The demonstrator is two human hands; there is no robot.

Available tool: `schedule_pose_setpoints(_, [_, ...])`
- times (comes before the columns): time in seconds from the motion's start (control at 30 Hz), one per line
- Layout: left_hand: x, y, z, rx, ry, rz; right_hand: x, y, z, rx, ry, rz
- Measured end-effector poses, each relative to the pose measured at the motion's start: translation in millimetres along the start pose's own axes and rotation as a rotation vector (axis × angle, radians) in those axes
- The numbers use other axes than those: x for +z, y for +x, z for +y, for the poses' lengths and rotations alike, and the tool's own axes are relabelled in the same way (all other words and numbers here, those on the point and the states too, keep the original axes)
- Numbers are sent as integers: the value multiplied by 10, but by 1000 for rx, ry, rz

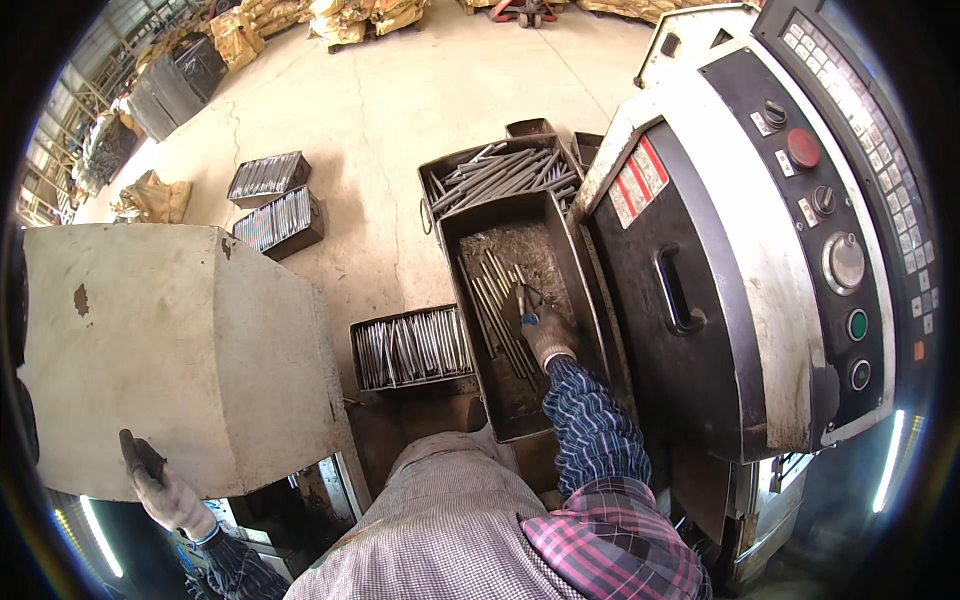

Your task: The person repeatedly loads metal rods into a lathe chuck, operates the machine controls, and removes the processed rods. The person places the finished rods into a nearby bin and continues the cycle with new rods from a tray.

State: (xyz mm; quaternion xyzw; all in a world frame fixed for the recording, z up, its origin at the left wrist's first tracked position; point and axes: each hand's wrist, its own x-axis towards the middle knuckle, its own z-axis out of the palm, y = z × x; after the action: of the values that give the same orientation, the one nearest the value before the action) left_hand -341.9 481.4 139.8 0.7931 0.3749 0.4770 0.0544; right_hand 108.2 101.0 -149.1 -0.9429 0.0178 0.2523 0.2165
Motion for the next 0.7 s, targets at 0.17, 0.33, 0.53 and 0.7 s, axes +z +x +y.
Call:
schedule_pose_setpoints(0.17, [-45, 24, -39, 71, 176, -31, 23, 253, -341, -77, 144, 18])
schedule_pose_setpoints(0.33, [-65, 40, -17, 53, 198, -47, 5, 668, -492, -163, 271, 87])
schedule_pose_setpoints(0.53, [-75, 16, 8, 67, 260, -30, -304, 1056, -488, 2, 423, -38])
schedule_pose_setpoints(0.7, [-65, 60, -16, 160, 305, -22, -309, 1171, -283, -38, 445, -148])
